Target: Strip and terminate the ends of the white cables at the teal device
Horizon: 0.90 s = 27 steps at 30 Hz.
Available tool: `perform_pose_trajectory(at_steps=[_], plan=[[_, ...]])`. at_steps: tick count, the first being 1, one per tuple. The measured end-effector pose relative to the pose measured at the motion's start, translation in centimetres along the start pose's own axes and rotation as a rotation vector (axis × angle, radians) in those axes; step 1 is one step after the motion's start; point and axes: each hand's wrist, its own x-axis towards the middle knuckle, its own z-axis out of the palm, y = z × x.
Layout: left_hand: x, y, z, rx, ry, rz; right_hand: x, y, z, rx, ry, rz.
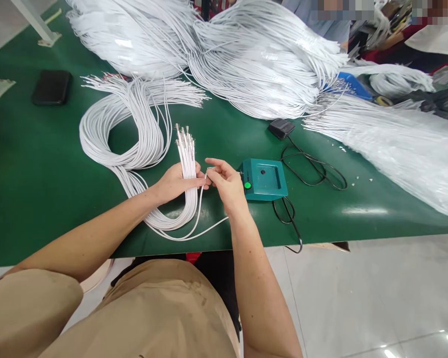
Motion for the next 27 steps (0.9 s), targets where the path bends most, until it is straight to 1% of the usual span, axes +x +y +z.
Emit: perform_pose_trajectory(at_steps=[3, 7, 13, 15, 18, 20, 22, 23, 27], plan=[[-0.07, -0.08, 0.14, -0.061, -0.02, -0.013, -0.04, -0.6, -0.33, -0.1, 0.006, -0.001], [-0.1, -0.12, 0.24, -0.107, -0.019, -0.011, -0.12, -0.84, -0.66, -0.067, 0.044, 0.064], [-0.22, 0.4, 0.21, -0.002, -0.039, 0.006, -0.28, -0.76, -0.47, 0.008, 0.067, 0.134], [-0.27, 0.58, 0.22, 0.027, -0.046, 0.019, -0.26, -0.64, -0.4, 0.048, 0.074, 0.185], [-0.32, 0.72, 0.23, 0.053, -0.049, 0.028, -0.19, -0.41, -0.51, 0.1, 0.042, 0.27], [-0.33, 0.71, 0.2, 0.055, -0.045, 0.02, -0.19, -0.36, -0.63, 0.067, 0.086, 0.245], [-0.33, 0.66, 0.15, 0.045, -0.043, 0.007, -0.29, -0.46, -0.66, -0.01, 0.149, 0.168], [-0.33, 0.63, 0.12, 0.036, -0.046, 0.002, -0.37, -0.54, -0.63, -0.051, 0.153, 0.128], [-0.28, 0.61, 0.05, 0.032, -0.074, -0.004, -0.75, -0.61, -0.34, -0.192, 0.036, -0.012]])
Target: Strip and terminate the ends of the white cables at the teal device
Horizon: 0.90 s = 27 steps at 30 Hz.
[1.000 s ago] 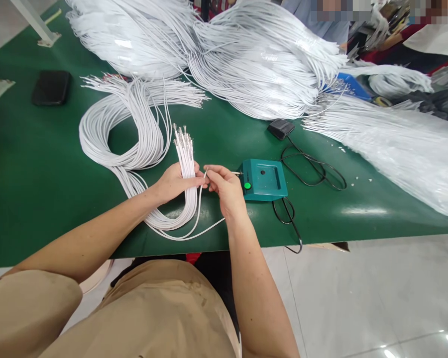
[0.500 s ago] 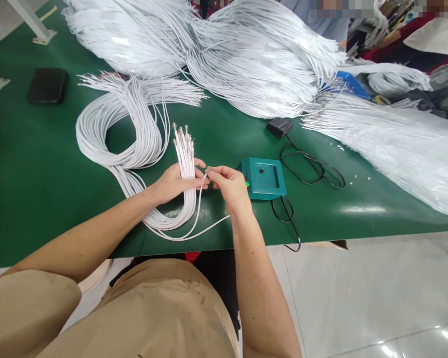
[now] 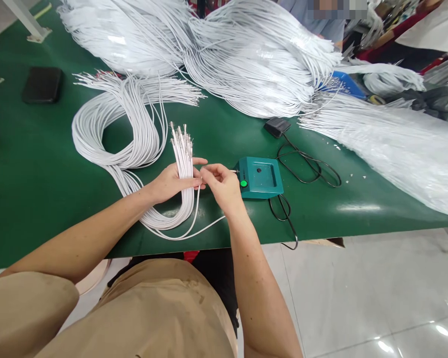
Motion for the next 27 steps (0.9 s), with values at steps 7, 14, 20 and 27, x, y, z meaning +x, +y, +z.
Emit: perform_pose_trajectory(at_steps=[7, 14, 20, 27], plan=[[0.4, -0.3, 0.1, -0.15, -0.001, -0.094, 0.0, 1.9, 0.4, -0.6, 0.161, -0.351], [1.3, -0.6, -0.5, -0.154, 0.07, -0.181, 1.6, 1.8, -1.4, -1.115, 0.127, -0.554], [1.8, -1.1, -0.9, -0.056, 0.157, -0.187, 4.1, 0.6, -3.7, -1.279, -0.087, -0.416], [2.3, -1.7, -0.9, 0.069, 0.24, -0.126, 4.4, 0.5, -4.0, -1.269, -0.126, -0.408]])
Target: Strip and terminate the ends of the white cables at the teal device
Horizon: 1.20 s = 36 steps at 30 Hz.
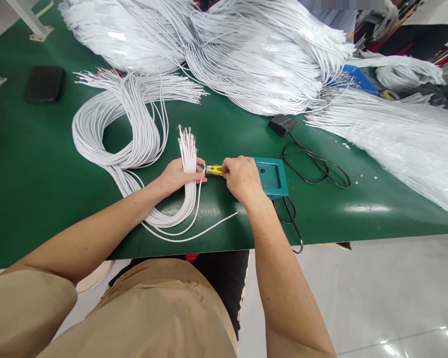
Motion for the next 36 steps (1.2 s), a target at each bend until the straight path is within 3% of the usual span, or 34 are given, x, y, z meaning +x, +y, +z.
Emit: perform_pose_trajectory(at_steps=[10, 19, 28, 36], plan=[[0.2, 0.0, 0.1, 0.185, 0.08, 0.02, 0.2, 0.0, 0.2, -0.004, 0.031, 0.056], [0.0, 0.2, 0.4, 0.277, 0.092, 0.088, 1.7, -2.5, 0.5, 0.303, 0.119, 0.075], [0.1, 0.0, 0.4, 0.131, 0.067, 0.06, 1.2, -1.8, 0.6, 0.185, 0.126, 0.114], [0.0, 0.1, 0.4, 0.088, 0.054, 0.027, 0.5, -0.9, 0.2, 0.021, -0.054, -0.013]])
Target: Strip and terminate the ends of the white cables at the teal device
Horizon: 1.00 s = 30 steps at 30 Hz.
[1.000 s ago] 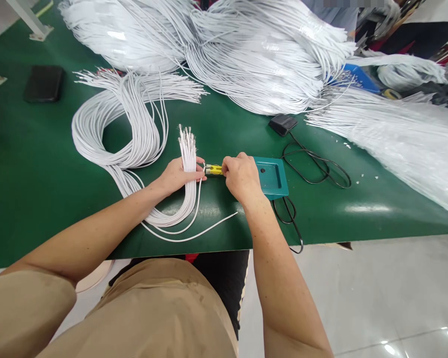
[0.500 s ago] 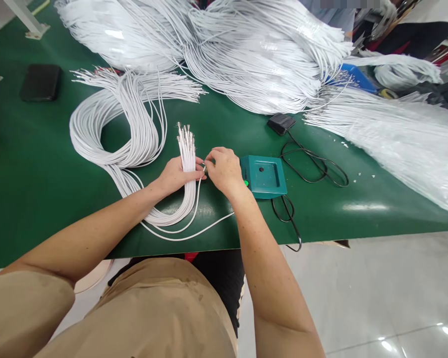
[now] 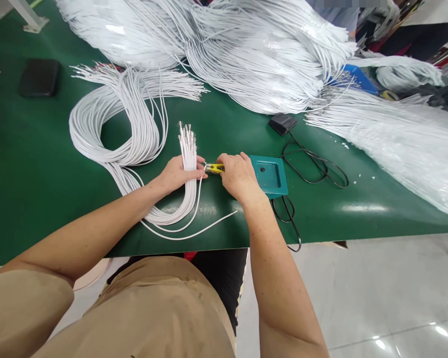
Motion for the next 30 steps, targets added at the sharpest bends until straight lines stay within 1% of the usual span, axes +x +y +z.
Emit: perform_pose_trajectory(at_steps=[3, 8, 14, 17, 19, 20, 22, 24, 26, 28, 30], plan=[[0.1, 0.0, 0.0, -0.024, -0.005, -0.004, 0.0, 0.6, 0.1, -0.027, -0.003, -0.027], [0.4, -0.4, -0.2, 0.017, -0.001, 0.0, 0.3, 1.3, 0.3, 0.003, 0.009, -0.008], [0.5, -0.6, -0.3, 0.071, -0.004, -0.026, 0.7, 1.5, 0.2, -0.007, -0.024, -0.014], [0.4, -0.5, -0.4, 0.081, -0.02, -0.029, 0.3, 1.4, 0.1, 0.006, -0.016, -0.06], [0.4, -0.5, -0.5, 0.072, -0.032, -0.027, -0.5, 1.4, 0.0, -0.017, 0.069, -0.043], [0.4, -0.5, -0.5, 0.062, -0.038, -0.027, -1.0, 1.4, 0.1, -0.045, 0.136, 0.006], [0.4, -0.4, -0.5, 0.03, -0.052, -0.04, -2.0, 1.6, 0.3, -0.108, 0.27, 0.161], [0.4, -0.3, -0.5, -0.009, -0.059, -0.065, -2.6, 1.9, 0.7, -0.148, 0.335, 0.284], [0.3, -0.3, -0.6, -0.05, -0.054, -0.088, -2.8, 2.2, 1.1, -0.155, 0.351, 0.311], [0.3, -0.4, -0.8, -0.085, -0.045, -0.097, -2.8, 2.3, 1.5, -0.154, 0.374, 0.297], [0.2, -0.5, -1.1, -0.116, -0.043, -0.094, -2.8, 2.0, 1.5, -0.137, 0.435, 0.285]])
